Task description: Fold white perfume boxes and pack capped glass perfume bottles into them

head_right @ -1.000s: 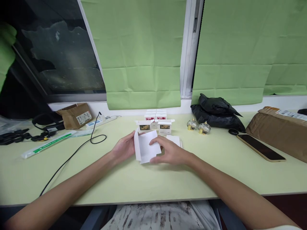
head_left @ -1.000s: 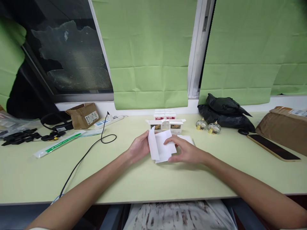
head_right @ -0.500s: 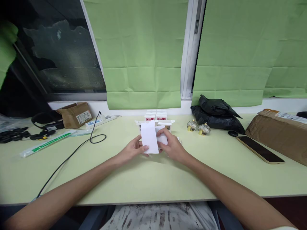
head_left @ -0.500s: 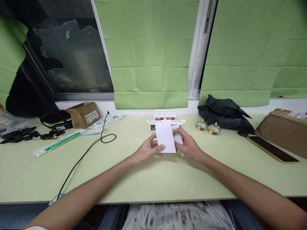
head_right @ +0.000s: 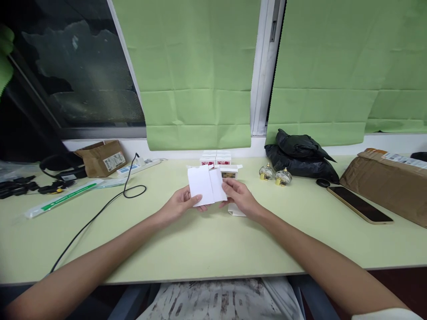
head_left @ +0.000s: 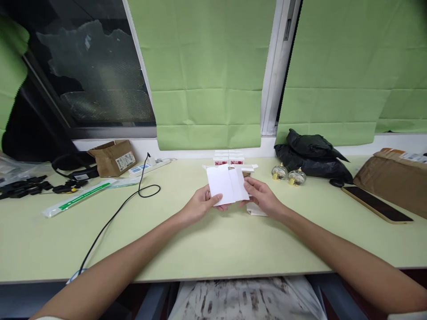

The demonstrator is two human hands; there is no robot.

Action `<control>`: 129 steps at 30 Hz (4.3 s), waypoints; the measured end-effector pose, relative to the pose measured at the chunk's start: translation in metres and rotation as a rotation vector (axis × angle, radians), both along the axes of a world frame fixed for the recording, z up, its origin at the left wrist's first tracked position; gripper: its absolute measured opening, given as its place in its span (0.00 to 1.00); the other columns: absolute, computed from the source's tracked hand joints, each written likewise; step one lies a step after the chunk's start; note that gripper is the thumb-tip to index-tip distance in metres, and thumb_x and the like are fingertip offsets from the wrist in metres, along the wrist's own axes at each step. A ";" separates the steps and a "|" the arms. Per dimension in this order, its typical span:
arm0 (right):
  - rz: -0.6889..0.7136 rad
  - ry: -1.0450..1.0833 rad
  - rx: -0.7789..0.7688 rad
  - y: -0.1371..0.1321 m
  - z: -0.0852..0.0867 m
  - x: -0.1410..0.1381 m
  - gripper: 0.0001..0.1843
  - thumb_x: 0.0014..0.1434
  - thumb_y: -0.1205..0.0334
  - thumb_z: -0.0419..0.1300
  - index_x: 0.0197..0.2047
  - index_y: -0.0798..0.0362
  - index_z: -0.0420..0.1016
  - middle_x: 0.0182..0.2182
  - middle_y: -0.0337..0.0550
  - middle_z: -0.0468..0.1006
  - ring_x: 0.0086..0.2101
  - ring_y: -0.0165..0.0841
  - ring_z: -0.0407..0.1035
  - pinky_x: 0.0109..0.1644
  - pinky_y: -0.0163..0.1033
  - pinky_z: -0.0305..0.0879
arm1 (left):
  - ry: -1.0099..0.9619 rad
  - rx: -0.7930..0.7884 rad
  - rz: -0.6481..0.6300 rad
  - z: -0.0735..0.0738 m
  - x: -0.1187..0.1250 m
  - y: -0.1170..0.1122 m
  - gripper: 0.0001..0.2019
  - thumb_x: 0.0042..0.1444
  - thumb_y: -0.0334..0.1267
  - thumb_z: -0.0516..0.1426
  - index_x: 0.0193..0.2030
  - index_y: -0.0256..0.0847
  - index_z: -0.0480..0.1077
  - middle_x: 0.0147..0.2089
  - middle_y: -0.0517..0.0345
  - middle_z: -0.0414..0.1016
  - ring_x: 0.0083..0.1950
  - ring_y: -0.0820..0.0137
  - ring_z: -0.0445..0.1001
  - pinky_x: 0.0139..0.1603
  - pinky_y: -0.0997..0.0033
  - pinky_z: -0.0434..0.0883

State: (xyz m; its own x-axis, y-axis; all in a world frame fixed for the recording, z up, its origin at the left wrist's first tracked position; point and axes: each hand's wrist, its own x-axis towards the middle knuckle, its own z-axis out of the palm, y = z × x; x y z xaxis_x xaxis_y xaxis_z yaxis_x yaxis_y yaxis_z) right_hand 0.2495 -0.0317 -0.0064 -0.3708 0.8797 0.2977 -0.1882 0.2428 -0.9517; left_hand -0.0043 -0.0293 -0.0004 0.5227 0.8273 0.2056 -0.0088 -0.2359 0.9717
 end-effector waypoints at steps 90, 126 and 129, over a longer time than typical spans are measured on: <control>0.100 -0.152 -0.224 -0.011 -0.003 -0.009 0.25 0.56 0.37 0.70 0.37 0.53 0.77 0.21 0.31 0.65 0.20 0.24 0.52 0.22 0.32 0.45 | 0.037 -0.201 0.105 -0.004 0.011 -0.012 0.31 0.62 0.68 0.57 0.33 0.35 0.75 0.30 0.53 0.76 0.30 0.68 0.70 0.31 0.69 0.65; -0.228 -0.490 0.344 0.002 -0.008 0.001 0.21 0.69 0.55 0.60 0.63 0.46 0.66 0.53 0.48 0.78 0.48 0.40 0.76 0.51 0.48 0.74 | 0.216 0.192 0.143 -0.010 -0.004 0.009 0.28 0.62 0.56 0.63 0.60 0.36 0.75 0.60 0.45 0.81 0.58 0.53 0.79 0.59 0.57 0.75; -0.205 -0.525 0.332 -0.001 -0.007 0.001 0.23 0.68 0.56 0.61 0.65 0.43 0.63 0.53 0.47 0.78 0.49 0.40 0.76 0.50 0.47 0.74 | 0.173 0.153 0.124 -0.010 -0.004 0.012 0.27 0.61 0.55 0.65 0.59 0.36 0.76 0.60 0.45 0.81 0.57 0.52 0.80 0.58 0.56 0.76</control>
